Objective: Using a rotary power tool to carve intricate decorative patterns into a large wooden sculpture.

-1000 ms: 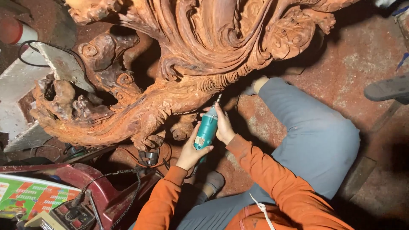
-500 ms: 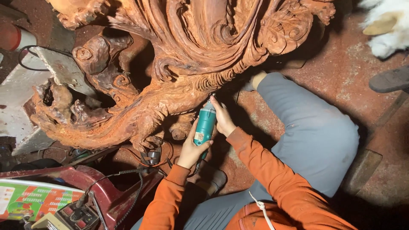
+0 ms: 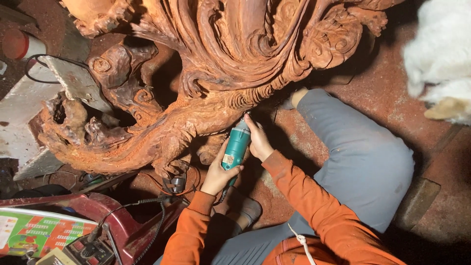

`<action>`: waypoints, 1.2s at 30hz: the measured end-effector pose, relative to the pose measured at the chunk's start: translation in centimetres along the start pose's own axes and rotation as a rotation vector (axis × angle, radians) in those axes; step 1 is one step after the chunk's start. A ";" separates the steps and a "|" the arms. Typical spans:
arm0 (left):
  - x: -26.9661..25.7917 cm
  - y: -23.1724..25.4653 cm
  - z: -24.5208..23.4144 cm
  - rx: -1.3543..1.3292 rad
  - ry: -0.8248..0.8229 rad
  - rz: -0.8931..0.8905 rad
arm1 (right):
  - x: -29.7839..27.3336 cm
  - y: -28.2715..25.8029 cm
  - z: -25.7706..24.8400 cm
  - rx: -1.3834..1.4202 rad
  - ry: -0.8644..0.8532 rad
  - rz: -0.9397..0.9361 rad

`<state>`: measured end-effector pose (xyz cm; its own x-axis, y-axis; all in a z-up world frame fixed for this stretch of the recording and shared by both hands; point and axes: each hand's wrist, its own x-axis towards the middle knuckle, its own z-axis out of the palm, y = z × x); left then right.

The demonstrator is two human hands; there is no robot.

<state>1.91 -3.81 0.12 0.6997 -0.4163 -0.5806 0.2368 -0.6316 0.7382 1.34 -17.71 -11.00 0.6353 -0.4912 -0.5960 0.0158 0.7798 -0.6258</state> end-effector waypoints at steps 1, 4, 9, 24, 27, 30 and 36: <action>0.0 -0.1 -0.2 -0.002 0.001 0.004 | 0.1 0.0 0.0 -0.001 -0.003 -0.004; -0.1 -0.4 -0.4 0.012 -0.010 0.025 | 0.3 0.3 -0.2 -0.011 -0.008 0.000; -0.7 0.1 -0.4 0.031 -0.004 0.019 | 0.1 0.2 -0.2 -0.014 -0.016 0.002; -1.3 0.3 -0.3 0.140 0.026 -0.036 | -1.2 -0.3 0.1 -0.041 -0.056 -0.020; -1.4 0.4 -0.1 0.147 0.035 -0.049 | -0.3 0.4 -0.4 -0.030 -0.054 -0.007; -1.3 0.7 0.0 0.129 0.045 -0.058 | -0.3 0.4 -0.3 -0.044 -0.049 0.005; -0.9 0.8 -0.6 0.144 0.045 -0.056 | 0.1 0.7 -0.4 -0.030 -0.041 -0.004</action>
<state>1.85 -3.56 1.40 0.7186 -0.3499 -0.6010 0.1795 -0.7416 0.6463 1.13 -17.40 -11.70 0.6662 -0.4772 -0.5730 -0.0048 0.7656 -0.6432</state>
